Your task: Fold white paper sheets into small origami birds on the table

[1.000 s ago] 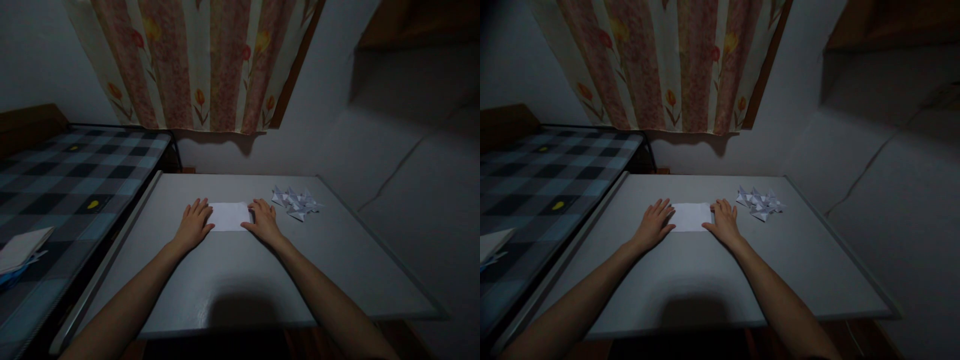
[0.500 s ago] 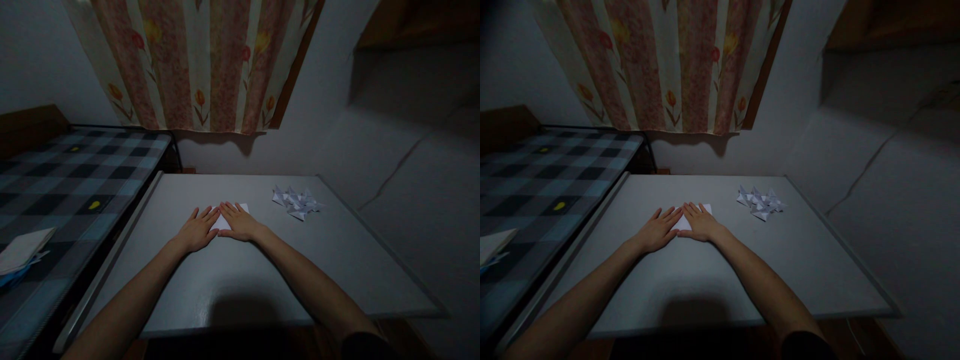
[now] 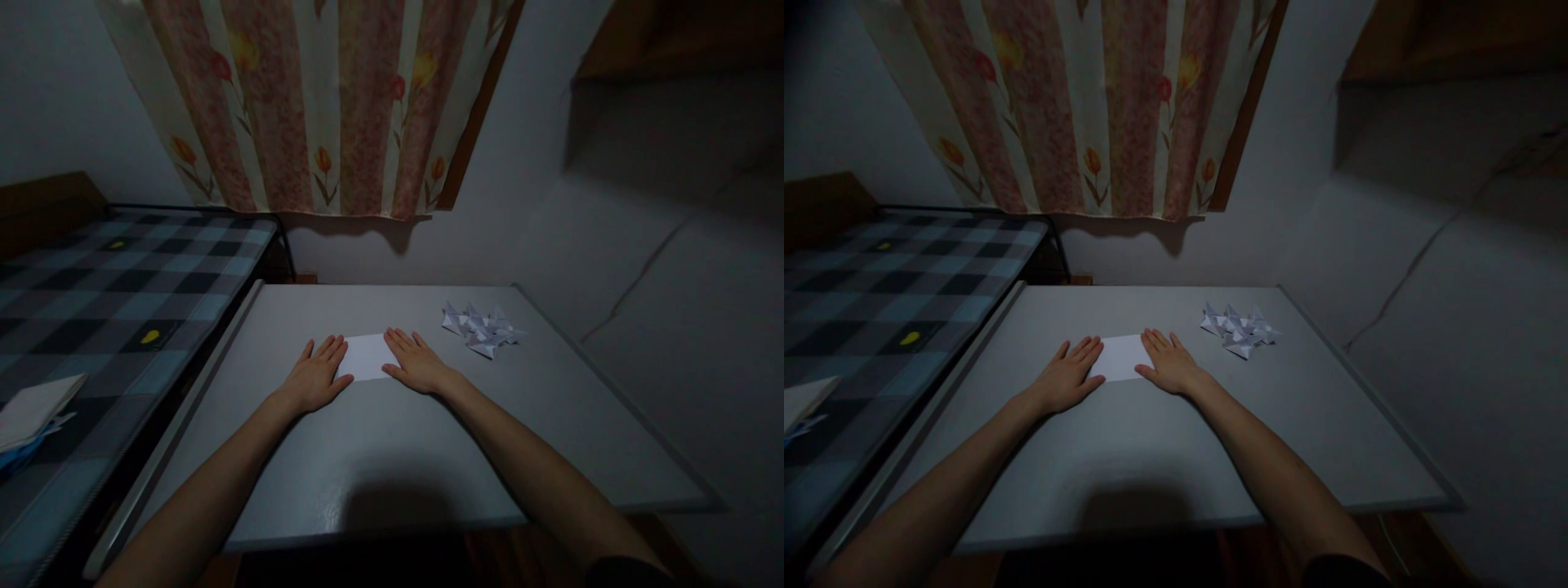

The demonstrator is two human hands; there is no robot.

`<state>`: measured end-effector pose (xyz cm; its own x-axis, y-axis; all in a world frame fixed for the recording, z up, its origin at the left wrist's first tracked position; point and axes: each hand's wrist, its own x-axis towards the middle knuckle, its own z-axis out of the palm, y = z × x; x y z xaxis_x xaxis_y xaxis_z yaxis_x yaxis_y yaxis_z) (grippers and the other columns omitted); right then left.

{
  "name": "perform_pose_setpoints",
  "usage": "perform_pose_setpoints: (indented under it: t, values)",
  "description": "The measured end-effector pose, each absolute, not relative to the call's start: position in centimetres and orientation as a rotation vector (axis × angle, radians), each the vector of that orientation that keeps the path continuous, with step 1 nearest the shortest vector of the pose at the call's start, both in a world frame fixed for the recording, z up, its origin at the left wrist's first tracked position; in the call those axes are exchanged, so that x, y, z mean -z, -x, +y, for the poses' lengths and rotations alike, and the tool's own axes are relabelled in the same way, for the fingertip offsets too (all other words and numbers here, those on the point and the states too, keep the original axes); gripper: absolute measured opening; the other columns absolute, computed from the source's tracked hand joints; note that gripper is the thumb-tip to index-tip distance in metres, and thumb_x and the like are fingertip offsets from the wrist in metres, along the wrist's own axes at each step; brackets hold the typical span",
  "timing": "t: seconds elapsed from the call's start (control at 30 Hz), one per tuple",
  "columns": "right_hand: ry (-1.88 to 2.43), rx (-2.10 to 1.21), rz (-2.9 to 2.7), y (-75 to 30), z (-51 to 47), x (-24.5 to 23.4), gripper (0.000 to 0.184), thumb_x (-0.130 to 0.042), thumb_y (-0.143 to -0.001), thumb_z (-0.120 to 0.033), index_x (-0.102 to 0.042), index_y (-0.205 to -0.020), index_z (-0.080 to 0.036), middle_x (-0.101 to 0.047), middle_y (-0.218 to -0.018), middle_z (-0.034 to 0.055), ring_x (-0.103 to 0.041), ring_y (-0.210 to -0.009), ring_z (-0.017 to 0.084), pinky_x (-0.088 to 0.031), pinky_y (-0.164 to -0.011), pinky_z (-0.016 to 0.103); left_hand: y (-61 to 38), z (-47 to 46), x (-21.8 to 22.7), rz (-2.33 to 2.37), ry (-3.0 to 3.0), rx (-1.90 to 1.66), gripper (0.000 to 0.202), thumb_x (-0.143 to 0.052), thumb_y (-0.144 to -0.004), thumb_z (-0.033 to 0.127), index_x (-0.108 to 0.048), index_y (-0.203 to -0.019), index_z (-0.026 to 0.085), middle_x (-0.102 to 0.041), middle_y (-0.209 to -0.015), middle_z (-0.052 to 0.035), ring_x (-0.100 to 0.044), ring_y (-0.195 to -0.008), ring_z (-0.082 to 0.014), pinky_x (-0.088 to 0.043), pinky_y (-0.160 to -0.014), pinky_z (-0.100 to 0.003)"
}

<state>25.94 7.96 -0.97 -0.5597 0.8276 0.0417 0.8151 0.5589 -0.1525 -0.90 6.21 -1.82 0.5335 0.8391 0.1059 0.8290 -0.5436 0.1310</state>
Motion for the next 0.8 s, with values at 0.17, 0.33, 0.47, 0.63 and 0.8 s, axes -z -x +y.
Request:
perform_pose_setpoints:
  t: [0.17,0.33,0.47,0.63,0.8]
  values:
    - [1.432,-0.131,-2.604,-27.4,7.5,1.4,0.070,-0.036,-0.091,-0.056,-0.028,-0.146,-0.013,-0.028,-0.151,0.0165,-0.023,-0.141,0.029,-0.017,-0.114,0.052,1.1,6.2,1.8,1.480,-2.678,-0.265,0.071,-0.038,-0.089,0.056,-0.029,-0.145,0.013,-0.029,-0.151,-0.0157,-0.024,-0.141,-0.0317,-0.018,-0.112,-0.056]
    - [1.456,-0.221,-2.422,-27.7,7.1,1.3,0.086,-0.054,-0.083,-0.056,-0.020,-0.148,-0.012,-0.030,-0.150,0.0196,-0.028,-0.139,0.031,-0.021,-0.112,0.052,1.2,6.1,1.9,1.490,-2.651,-0.327,0.077,-0.043,-0.087,0.056,-0.021,-0.147,0.013,-0.030,-0.151,-0.0161,-0.024,-0.141,-0.0322,-0.019,-0.112,-0.054]
    - [1.399,-0.367,-2.213,-27.3,7.0,1.0,0.090,-0.065,-0.077,-0.045,-0.018,-0.149,-0.017,-0.038,-0.146,0.0182,-0.039,-0.132,0.031,-0.024,-0.110,0.054,1.3,6.1,1.9,1.487,-2.632,-0.399,0.080,-0.048,-0.085,0.055,-0.017,-0.148,0.015,-0.033,-0.149,-0.0164,-0.026,-0.139,-0.0346,-0.021,-0.111,-0.055]
    - [1.345,-0.471,-1.917,-26.4,7.1,0.8,0.087,-0.067,-0.073,-0.031,-0.022,-0.147,-0.021,-0.054,-0.128,0.0131,-0.052,-0.116,0.026,-0.039,-0.101,0.045,1.2,5.9,1.5,1.508,-2.627,-0.500,0.090,-0.056,-0.081,0.054,-0.014,-0.148,0.012,-0.033,-0.148,-0.0201,-0.027,-0.138,-0.0353,-0.022,-0.111,-0.054]
    - [1.302,-0.437,-1.831,-25.7,6.6,0.1,0.079,-0.059,-0.076,-0.027,-0.024,-0.147,-0.021,-0.055,-0.123,0.0106,-0.054,-0.108,0.023,-0.044,-0.096,0.039,1.0,5.9,1.1,1.493,-2.664,-0.572,0.092,-0.062,-0.078,0.050,-0.014,-0.147,0.014,-0.034,-0.149,-0.0179,-0.026,-0.139,-0.0337,-0.020,-0.113,-0.053]
